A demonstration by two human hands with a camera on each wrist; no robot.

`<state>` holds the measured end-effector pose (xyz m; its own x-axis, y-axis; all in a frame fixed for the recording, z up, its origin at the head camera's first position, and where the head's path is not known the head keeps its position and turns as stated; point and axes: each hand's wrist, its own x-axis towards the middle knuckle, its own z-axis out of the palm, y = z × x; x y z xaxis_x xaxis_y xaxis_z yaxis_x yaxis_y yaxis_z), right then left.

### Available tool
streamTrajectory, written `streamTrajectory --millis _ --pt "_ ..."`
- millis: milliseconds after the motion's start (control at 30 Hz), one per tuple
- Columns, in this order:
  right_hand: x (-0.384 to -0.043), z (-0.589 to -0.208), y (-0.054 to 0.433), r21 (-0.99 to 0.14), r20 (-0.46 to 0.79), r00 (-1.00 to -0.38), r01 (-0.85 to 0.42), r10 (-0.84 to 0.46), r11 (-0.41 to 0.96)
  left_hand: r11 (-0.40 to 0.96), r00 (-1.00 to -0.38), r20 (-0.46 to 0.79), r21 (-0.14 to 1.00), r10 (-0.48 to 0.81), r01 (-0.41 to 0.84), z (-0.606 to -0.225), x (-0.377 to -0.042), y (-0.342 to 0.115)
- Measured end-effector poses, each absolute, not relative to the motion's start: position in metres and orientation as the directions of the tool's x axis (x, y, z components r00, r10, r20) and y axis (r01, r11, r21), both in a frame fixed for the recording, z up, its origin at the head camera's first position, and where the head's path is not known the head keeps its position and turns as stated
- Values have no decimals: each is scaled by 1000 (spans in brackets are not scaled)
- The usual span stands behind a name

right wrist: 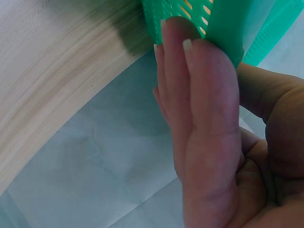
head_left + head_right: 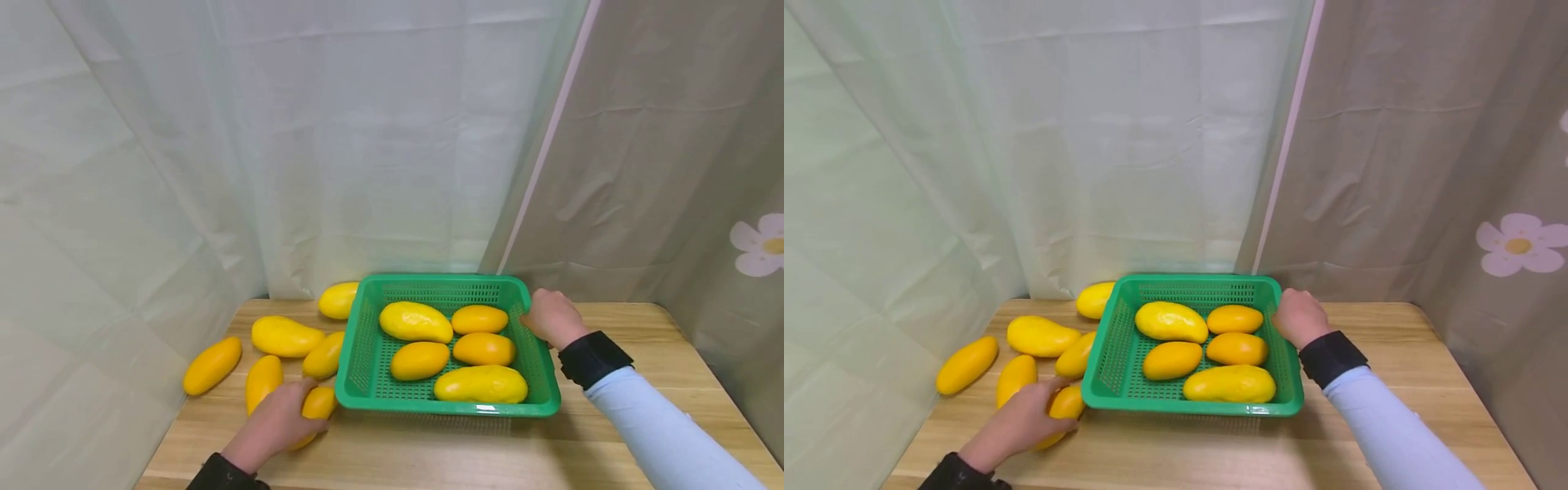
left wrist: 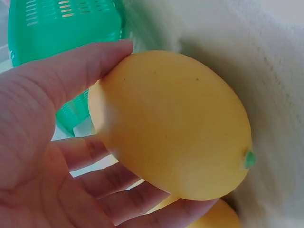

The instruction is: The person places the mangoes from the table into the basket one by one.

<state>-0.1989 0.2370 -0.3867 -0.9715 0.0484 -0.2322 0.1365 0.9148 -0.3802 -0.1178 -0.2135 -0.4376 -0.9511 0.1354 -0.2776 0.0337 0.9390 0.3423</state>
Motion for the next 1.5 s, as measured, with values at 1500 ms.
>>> streamTrajectory --millis 1500 --pt "-200 -389 238 -386 -217 -975 129 46 914 832 -926 213 409 311 374 -391 -140 -99"
